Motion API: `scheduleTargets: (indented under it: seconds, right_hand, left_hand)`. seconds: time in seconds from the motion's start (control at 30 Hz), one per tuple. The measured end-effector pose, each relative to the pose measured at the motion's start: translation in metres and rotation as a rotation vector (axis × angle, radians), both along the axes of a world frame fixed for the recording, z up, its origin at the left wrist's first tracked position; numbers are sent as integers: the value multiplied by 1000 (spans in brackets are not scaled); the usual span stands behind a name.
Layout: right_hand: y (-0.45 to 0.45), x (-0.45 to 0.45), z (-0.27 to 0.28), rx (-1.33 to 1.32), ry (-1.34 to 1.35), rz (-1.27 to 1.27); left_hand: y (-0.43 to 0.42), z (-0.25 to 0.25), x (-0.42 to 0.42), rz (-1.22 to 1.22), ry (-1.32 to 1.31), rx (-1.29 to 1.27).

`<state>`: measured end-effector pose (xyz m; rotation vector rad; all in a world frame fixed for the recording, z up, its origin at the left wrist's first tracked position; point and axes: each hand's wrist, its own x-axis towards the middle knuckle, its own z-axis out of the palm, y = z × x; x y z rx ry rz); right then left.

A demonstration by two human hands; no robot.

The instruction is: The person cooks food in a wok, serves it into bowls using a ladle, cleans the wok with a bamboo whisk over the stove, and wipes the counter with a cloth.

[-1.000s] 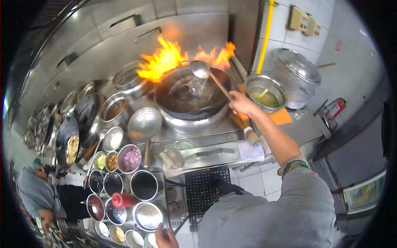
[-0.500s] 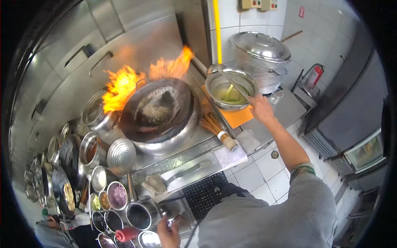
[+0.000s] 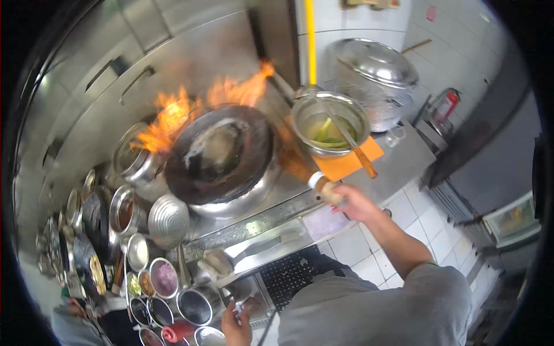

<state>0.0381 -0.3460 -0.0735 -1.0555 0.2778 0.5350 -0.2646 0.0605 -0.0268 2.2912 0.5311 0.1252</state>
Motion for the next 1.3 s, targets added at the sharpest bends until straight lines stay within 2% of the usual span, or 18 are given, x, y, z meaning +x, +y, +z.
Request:
scheduleTargets:
  seconds: [0.07, 0.17, 0.27, 0.33, 0.47, 0.53, 0.6, 0.67, 0.73, 0.77, 0.83, 0.87, 0.9, 0.97, 1.07, 1.13, 1.2, 1.3]
  right_hand:
    - [9, -13, 58, 249, 26, -37]
    - [32, 6, 112, 133, -216, 97]
    - [67, 73, 140, -432, -440, 368]
    - [123, 114, 183, -1045, -683, 640]
    - [224, 177, 182, -1418, -807, 1043]
    - [289, 252, 126, -1556, -1072, 1165]
    - [335, 277, 120, -1409, -1027, 931]
    - [345, 255, 155, -1565, -1043, 1078]
    - [324, 284, 125, -1629, -1414, 1272]
    - [331, 289, 119, -1624, -1390, 1089]
    - [321, 290, 106, -1615, -1279, 742]
    - [323, 289, 108, -1594, -1293, 774]
    - [329, 285, 112, -1572, -1307, 803]
    - [318, 272, 124, -1561, -1293, 996]
    - [286, 299, 132, -1611, -1425, 1188]
    - [315, 285, 142, -1718, -1255, 826]
    - [343, 301, 127, -1880, -1346, 921]
    - [319, 271, 141, -1765, -1371, 1102]
  left_hand:
    - [11, -17, -19, 96, 11, -16]
    - [8, -22, -41, 222, 0, 12]
    - [-6, -4, -42, 287, 44, 45]
    - [-10, -16, -56, 368, 20, 10]
    - [-23, -27, -81, 570, -8, 18]
    - [-32, -35, -89, 646, -29, -22]
    - [-44, -25, -83, 622, 67, 10]
    - [-59, -22, -102, 657, 54, -75]
    - [-79, -16, -133, 825, 207, -46]
    - [-88, -21, -145, 900, 280, -38]
    - [-89, -69, -172, 919, 116, -73]
    - [-89, -86, -175, 925, 25, -88]
    - [-83, -44, -138, 907, 75, -128]
    - [-88, -37, -138, 891, 65, -180]
    - [-75, -75, -171, 935, 5, -122]
    - [-68, -55, -153, 942, -19, -61]
    - [-53, -27, -118, 853, -6, -48]
    - [-58, -17, -124, 822, -69, -16]
